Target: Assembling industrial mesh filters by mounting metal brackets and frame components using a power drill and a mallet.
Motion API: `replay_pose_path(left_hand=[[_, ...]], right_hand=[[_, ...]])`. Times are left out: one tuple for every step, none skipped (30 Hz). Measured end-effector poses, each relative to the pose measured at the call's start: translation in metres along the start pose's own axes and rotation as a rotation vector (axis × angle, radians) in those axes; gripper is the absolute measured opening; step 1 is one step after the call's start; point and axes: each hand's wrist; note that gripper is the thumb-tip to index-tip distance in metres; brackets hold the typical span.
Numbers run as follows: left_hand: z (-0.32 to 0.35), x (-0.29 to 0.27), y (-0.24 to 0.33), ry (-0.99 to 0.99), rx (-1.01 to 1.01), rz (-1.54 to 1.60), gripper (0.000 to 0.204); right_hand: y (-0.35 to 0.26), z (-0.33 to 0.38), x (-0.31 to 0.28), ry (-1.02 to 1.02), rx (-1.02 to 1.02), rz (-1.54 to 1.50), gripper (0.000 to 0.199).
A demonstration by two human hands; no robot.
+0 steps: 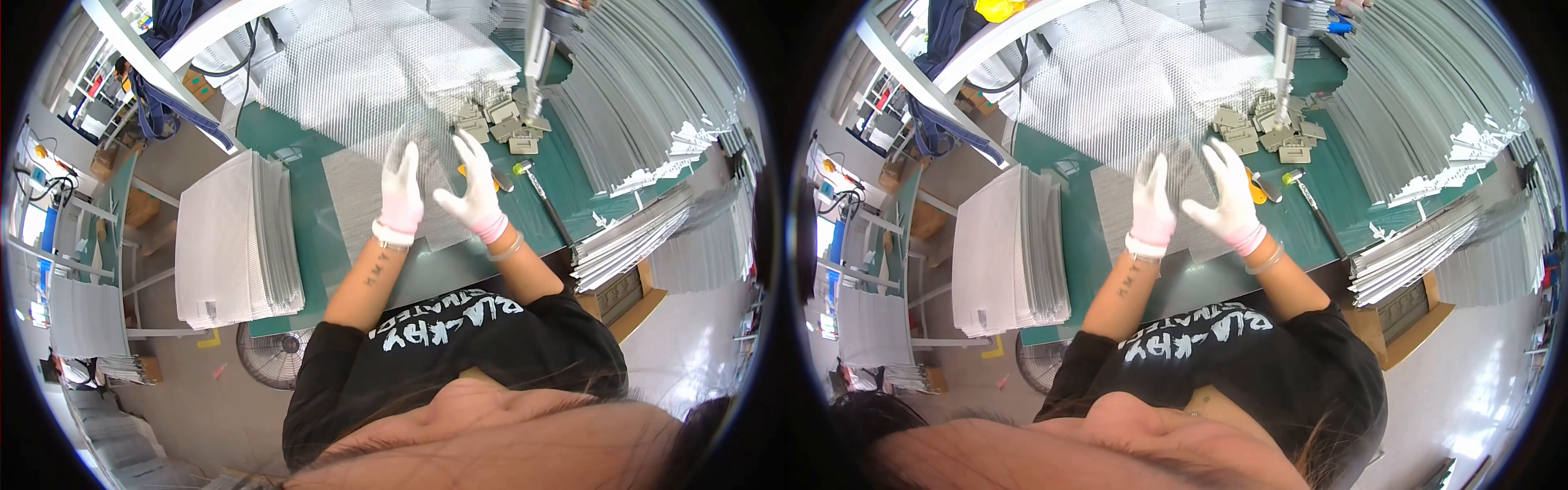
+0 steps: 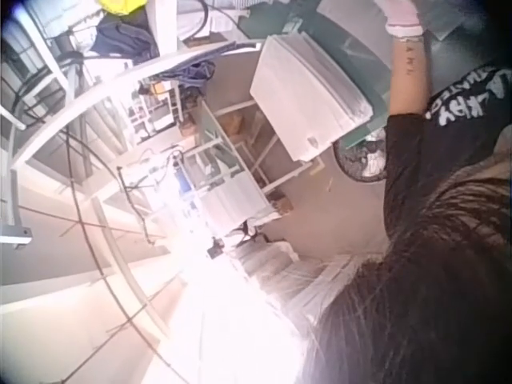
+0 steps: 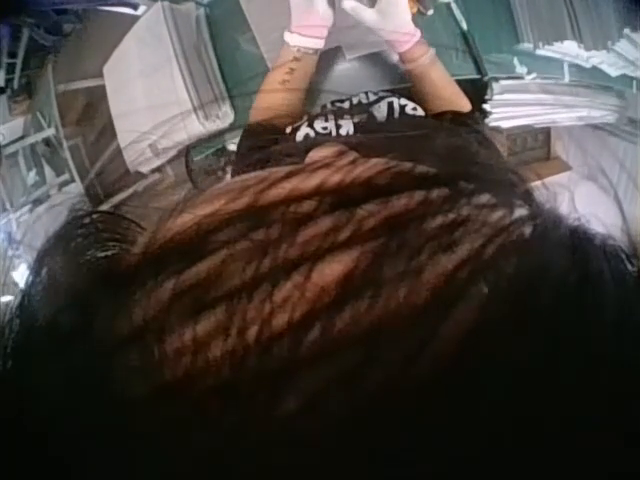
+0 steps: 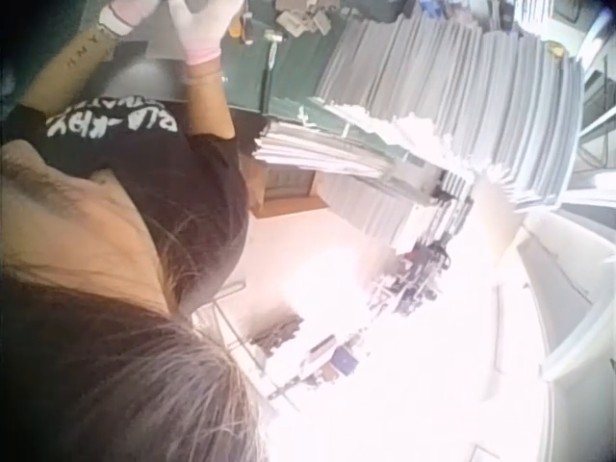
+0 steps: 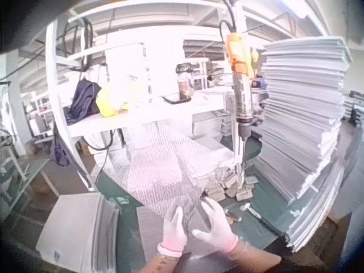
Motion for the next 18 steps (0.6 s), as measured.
replay_pose_path(left_hand=[[-0.012,0.012,-0.002,0.097,-0.282,0.326,0.043],[-0.025,0.021,-0.009,0.196,-0.564,0.645,0.043],[-0.035,0.023,-0.033,0.062,-0.32,0.213,0.042],[-0.045,0.022,-0.06,-0.066,-0.074,-0.222,0.041],[-0.066,0.033,-0.067,-0.064,-0.065,-0.212,0.041],[-0.087,0.038,-0.071,0.076,-0.374,0.436,0.04],[-0.106,0.039,-0.073,0.214,-0.667,1.09,0.04],[-0.126,0.04,-0.072,0.202,-0.657,1.1,0.04],[-0.144,0.037,-0.072,0.231,-0.828,1.249,0.035],[-0.156,0.034,-0.073,0.258,-1.006,1.391,0.031],[-0.164,0.032,-0.07,0.263,-0.905,1.46,0.027],[-0.168,0.03,-0.076,0.256,-0.903,1.461,0.027],[-0.174,0.025,-0.088,0.239,-0.814,1.339,0.026],[-0.178,0.021,-0.1,0.227,-0.73,1.209,0.026],[-0.18,0.019,-0.11,0.27,-0.844,1.244,0.029],[-0.183,0.021,-0.106,0.259,-0.847,1.252,0.029],[-0.184,0.022,-0.103,0.24,-0.814,1.325,0.031],[-0.186,0.022,-0.099,0.222,-0.781,1.397,0.033]], right_hand=[[-0.002,-0.007,-0.009,-0.009,0.018,0.092,0.074],[0.0,-0.012,-0.014,-0.018,0.032,0.179,0.066],[0.007,-0.012,-0.017,0.092,0.073,0.1,0.062],[0.005,-0.016,-0.023,0.122,0.073,0.127,0.058],[0.006,-0.015,-0.03,0.129,0.103,0.13,0.057],[0.006,-0.012,-0.036,0.133,0.128,0.121,0.056],[0.007,-0.008,-0.04,0.139,0.122,0.12,0.056],[0.009,-0.001,-0.045,0.112,0.133,0.158,0.055],[0.012,0.006,-0.05,0.084,0.143,0.195,0.055],[0.013,0.013,-0.054,0.093,0.145,0.2,0.055],[0.015,0.02,-0.057,0.105,0.21,0.149,0.054],[0.019,0.027,-0.061,0.115,0.274,0.096,0.053],[0.027,0.033,-0.065,0.115,0.227,0.186,0.051],[0.031,0.037,-0.067,0.115,0.221,0.181,0.051],[0.034,0.04,-0.068,0.098,0.213,0.196,0.051],[0.037,0.045,-0.072,0.088,0.221,0.227,0.05],[0.038,0.047,-0.075,0.089,0.246,0.23,0.05],[0.041,0.049,-0.078,0.092,0.255,0.237,0.05]])
Point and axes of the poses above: each hand's wrist, its own z-axis away from the middle knuckle, its own x-axis out of the palm, y = z × x
